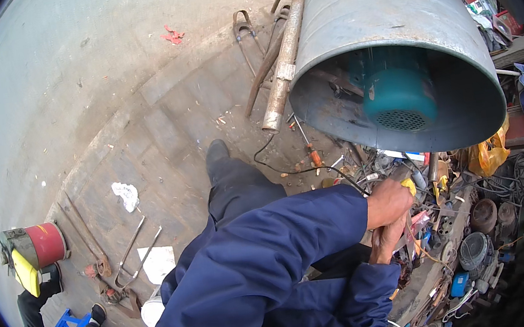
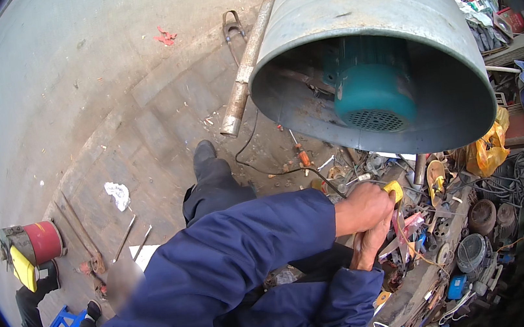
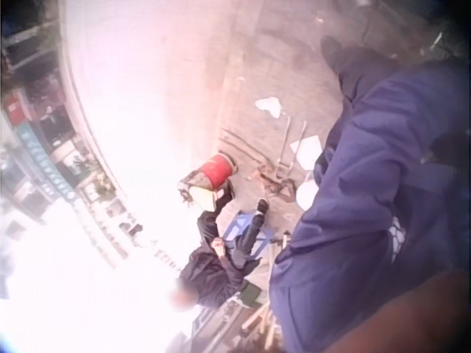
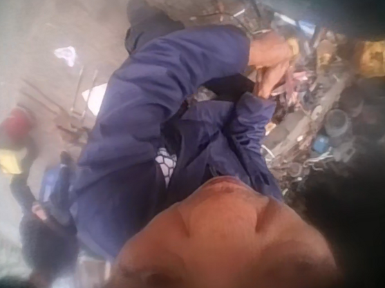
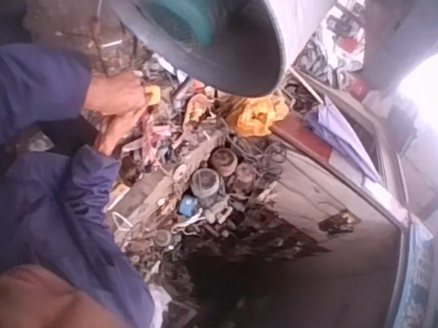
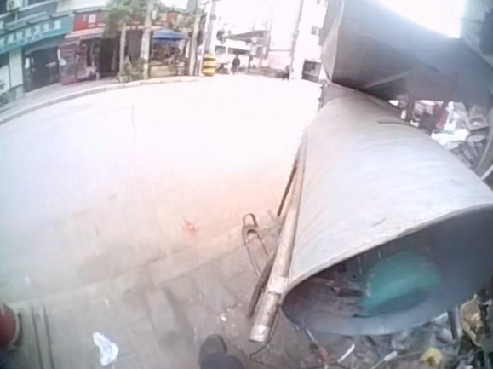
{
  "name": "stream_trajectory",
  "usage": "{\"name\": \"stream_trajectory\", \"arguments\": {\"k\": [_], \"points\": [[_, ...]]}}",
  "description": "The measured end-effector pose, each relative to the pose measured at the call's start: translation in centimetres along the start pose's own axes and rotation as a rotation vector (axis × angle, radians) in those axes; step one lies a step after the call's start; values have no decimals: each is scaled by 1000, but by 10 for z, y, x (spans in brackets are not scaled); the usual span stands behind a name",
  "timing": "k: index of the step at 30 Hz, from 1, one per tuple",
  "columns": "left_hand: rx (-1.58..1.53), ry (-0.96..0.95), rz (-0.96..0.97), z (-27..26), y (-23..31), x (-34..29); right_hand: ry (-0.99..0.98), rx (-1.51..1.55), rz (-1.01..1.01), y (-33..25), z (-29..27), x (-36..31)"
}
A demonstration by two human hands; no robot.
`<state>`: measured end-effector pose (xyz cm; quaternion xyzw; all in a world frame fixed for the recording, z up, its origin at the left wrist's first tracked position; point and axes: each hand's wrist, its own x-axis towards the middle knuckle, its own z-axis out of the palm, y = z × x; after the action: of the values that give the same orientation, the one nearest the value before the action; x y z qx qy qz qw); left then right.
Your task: The person installs a teal electric motor into a large metal cone-shaped housing, then uses a yellow power strip to test the motor. After testing, they remove the motor, inspect its wiring, and reinstall it into the housing.
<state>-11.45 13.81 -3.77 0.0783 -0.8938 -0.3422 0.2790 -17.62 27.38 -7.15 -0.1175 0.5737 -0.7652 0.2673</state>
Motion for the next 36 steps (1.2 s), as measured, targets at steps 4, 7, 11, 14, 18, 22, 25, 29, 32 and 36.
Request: {"name": "stream_trajectory", "arguments": {"k": [4,7,11,14,18,22,25,29,32,36], "points": [[-26,-50,-25,2,-4,2,-95,-25,-11,4,-15,-1],[-21,40,-4,8,-6,2,-109,-75,31,14,-24,2],[9,-31,-48,10,-5,4,29,-197,28,19,-24,1],[74,-59,-122,-5,7,3,37,-248,33,13,-14,-4],[96,-82,-140,-49,20,-16,-5,-322,61,2,7,-11],[171,-111,-163,-105,11,-50,-66,-488,83,-7,25,-11],[204,-178,-171,-142,-1,-75,-175,-694,73,-16,28,-5],[161,-471,-157,-188,-28,-102,-74,-140,233,-22,15,9],[110,-611,-244,-227,-48,-120,-122,-179,219,-26,-1,16],[239,-725,-476,-279,-86,-134,-142,-112,205,-28,-18,21]]}}
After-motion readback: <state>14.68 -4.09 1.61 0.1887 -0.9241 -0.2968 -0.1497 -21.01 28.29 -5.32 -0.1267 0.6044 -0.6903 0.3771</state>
